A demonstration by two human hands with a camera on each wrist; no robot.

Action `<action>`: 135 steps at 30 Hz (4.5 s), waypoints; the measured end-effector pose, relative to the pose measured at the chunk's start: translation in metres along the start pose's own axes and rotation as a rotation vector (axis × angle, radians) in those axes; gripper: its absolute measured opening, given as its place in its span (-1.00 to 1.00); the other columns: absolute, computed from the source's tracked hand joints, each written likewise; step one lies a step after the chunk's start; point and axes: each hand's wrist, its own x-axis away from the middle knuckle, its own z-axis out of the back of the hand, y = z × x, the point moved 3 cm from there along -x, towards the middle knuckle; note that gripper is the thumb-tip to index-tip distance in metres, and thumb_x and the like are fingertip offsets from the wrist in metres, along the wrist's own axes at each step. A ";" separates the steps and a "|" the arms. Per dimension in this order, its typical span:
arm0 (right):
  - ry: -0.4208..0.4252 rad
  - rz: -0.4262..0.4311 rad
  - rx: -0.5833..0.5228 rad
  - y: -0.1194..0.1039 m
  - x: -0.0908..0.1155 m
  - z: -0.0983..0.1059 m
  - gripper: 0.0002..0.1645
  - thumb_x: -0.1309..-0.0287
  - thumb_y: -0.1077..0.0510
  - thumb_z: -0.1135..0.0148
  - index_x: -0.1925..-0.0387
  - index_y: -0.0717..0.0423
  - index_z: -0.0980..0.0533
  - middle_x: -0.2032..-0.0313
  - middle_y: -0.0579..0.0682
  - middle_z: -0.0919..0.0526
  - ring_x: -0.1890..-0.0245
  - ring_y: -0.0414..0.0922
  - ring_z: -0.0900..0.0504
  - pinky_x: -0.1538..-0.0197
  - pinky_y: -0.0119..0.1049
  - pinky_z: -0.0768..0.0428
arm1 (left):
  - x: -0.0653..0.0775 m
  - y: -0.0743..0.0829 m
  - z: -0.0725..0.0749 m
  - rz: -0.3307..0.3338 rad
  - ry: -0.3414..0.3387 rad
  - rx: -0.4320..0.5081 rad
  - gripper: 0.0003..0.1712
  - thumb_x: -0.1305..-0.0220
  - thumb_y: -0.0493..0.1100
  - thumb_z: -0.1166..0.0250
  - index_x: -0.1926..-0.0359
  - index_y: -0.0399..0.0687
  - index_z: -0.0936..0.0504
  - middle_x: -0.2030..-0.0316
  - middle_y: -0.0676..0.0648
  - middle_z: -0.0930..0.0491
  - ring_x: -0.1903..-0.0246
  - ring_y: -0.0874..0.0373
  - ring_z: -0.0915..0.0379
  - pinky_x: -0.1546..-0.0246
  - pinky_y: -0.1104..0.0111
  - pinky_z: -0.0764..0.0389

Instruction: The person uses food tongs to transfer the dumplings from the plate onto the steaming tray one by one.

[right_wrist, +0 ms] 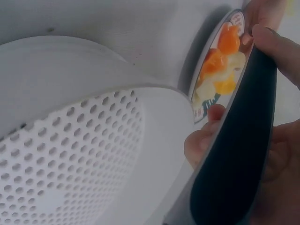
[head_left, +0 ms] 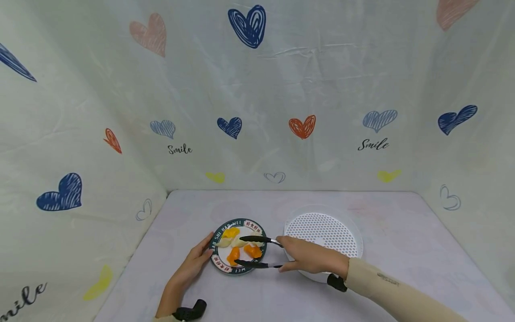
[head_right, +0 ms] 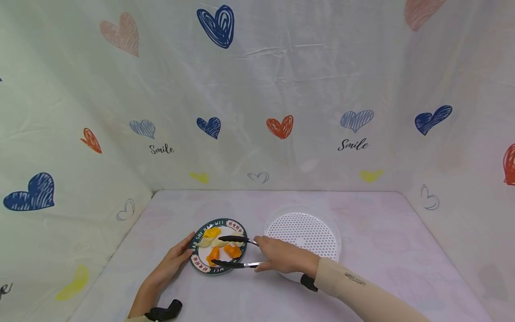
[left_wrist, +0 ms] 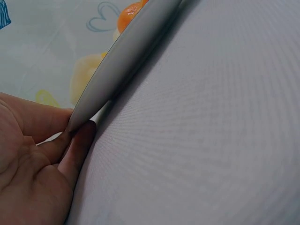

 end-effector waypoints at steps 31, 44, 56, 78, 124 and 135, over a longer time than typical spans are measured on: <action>-0.086 -0.033 0.118 -0.018 -0.034 -0.009 -0.12 -0.12 -0.17 -0.43 -0.29 0.30 -0.39 -0.12 0.17 -0.58 -0.04 -0.09 -0.60 -0.12 -0.20 -0.60 | 0.000 0.003 -0.001 0.016 0.005 -0.002 -0.36 -0.50 -0.33 -0.01 -0.52 -0.27 -0.08 -0.52 -0.23 -0.02 -0.51 -0.17 0.20 -0.44 -0.04 0.12; -0.097 -0.070 0.169 -0.018 -0.041 -0.012 -0.12 -0.17 -0.18 -0.38 -0.34 0.25 -0.36 -0.20 0.17 -0.55 -0.14 -0.02 -0.58 -0.16 -0.15 -0.58 | 0.001 0.004 -0.001 0.025 -0.005 0.005 -0.35 -0.52 -0.32 0.00 -0.54 -0.24 -0.06 -0.53 -0.21 0.01 -0.52 -0.16 0.24 -0.44 -0.05 0.13; -0.071 -0.017 0.212 -0.016 -0.041 -0.012 -0.22 -0.21 -0.16 -0.34 -0.28 0.25 -0.41 -0.10 0.15 -0.61 -0.02 -0.07 -0.63 -0.06 -0.23 -0.64 | 0.001 0.003 0.000 0.009 -0.006 0.016 -0.36 -0.51 -0.34 0.00 -0.53 -0.28 -0.06 -0.53 -0.23 0.00 -0.52 -0.16 0.23 -0.45 -0.03 0.14; -0.051 -0.001 0.205 -0.019 -0.044 -0.010 -0.35 -0.25 -0.09 -0.32 -0.20 0.25 -0.46 0.01 0.14 -0.65 0.13 -0.12 -0.65 0.08 -0.29 -0.68 | -0.001 -0.001 -0.001 0.001 0.009 0.042 -0.36 -0.50 -0.38 0.00 -0.52 -0.33 -0.06 -0.52 -0.24 -0.01 -0.52 -0.15 0.21 -0.46 -0.02 0.11; -0.036 -0.003 0.302 -0.030 -0.037 -0.011 -0.37 -0.23 -0.08 -0.35 -0.17 0.24 -0.47 0.17 0.10 -0.65 0.40 -0.22 -0.56 0.32 -0.39 -0.64 | 0.003 0.002 -0.001 0.011 0.010 0.027 -0.36 -0.50 -0.36 -0.01 -0.52 -0.31 -0.07 -0.52 -0.25 -0.01 -0.51 -0.18 0.23 -0.45 -0.05 0.13; -0.026 0.002 0.315 -0.032 -0.033 -0.009 -0.27 -0.15 -0.06 -0.43 -0.22 0.27 -0.45 0.17 0.12 -0.64 0.37 -0.19 -0.56 0.28 -0.38 -0.65 | 0.002 0.003 -0.001 0.018 0.015 0.028 -0.36 -0.51 -0.33 -0.02 -0.52 -0.29 -0.08 -0.52 -0.23 -0.02 -0.52 -0.17 0.22 -0.45 -0.04 0.12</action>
